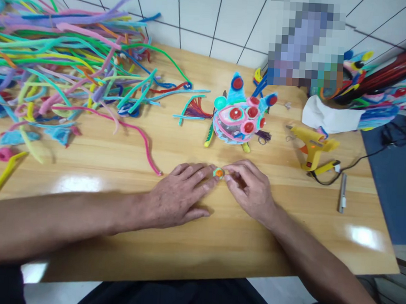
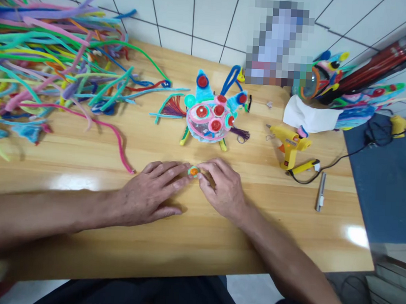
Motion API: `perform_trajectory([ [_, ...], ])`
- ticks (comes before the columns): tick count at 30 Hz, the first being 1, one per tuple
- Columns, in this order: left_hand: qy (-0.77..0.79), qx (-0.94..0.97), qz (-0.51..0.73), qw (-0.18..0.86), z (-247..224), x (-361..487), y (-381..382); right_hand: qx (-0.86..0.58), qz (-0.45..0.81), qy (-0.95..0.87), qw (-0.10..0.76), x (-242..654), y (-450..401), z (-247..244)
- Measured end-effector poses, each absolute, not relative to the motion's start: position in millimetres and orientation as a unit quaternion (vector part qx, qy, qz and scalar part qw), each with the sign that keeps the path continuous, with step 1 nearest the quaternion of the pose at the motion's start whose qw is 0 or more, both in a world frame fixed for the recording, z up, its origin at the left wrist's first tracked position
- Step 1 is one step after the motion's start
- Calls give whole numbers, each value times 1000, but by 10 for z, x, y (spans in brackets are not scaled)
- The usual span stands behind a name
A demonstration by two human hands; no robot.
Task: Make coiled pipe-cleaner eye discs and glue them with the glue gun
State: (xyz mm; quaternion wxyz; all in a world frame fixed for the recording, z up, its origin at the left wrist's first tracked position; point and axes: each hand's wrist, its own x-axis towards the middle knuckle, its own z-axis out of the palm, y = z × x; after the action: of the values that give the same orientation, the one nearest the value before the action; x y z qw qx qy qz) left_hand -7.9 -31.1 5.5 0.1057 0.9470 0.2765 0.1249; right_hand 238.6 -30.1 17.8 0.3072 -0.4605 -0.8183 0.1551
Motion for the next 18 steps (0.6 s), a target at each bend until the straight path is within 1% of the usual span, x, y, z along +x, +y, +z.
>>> perform_trajectory([
  [4,276,944,141,115,52,-98,-313,-461,152,-820,302,2396,-310,172],
  [14,288,947,115,81,77,-61,-337,-453,130,-837,278,2382,-294,128],
  [18,289,947,118,83,87,-52,-333,-449,150,-832,288,2400,-303,123],
])
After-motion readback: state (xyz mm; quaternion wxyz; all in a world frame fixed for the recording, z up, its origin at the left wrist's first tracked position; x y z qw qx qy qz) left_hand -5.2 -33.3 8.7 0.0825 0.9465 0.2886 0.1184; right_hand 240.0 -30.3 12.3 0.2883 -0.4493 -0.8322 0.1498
